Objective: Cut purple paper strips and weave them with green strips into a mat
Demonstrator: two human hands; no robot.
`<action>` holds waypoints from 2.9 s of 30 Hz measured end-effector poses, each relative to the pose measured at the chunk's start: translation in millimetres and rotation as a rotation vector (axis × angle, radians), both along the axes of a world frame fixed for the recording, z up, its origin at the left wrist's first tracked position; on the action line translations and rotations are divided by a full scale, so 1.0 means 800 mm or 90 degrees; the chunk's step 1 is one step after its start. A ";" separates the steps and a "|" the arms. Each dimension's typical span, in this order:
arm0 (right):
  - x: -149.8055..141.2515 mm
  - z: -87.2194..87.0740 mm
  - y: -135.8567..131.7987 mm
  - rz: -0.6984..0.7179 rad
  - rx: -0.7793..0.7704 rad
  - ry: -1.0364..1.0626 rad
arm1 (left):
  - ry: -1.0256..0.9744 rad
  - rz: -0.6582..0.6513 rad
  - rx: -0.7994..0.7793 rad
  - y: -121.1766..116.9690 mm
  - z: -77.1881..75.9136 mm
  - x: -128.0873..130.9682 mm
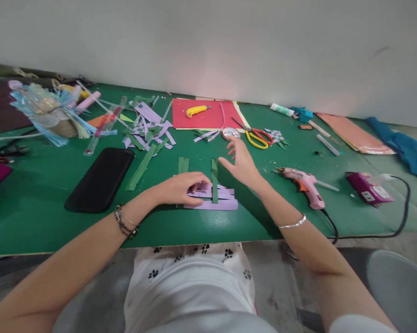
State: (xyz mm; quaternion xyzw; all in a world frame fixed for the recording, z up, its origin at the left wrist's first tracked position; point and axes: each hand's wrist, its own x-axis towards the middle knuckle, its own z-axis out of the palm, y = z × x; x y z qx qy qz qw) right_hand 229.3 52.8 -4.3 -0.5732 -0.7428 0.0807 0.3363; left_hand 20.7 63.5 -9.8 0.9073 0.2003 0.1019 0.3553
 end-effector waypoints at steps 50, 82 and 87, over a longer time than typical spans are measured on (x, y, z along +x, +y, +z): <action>-0.019 0.012 -0.044 0.194 -0.269 0.017 | 0.139 0.184 0.236 -0.043 -0.003 -0.053; -0.003 0.003 -0.054 0.268 -0.198 -0.188 | 0.286 0.168 0.259 -0.042 -0.017 -0.031; -0.014 0.001 -0.050 0.274 -0.188 -0.181 | 0.303 0.169 0.264 -0.043 -0.016 -0.030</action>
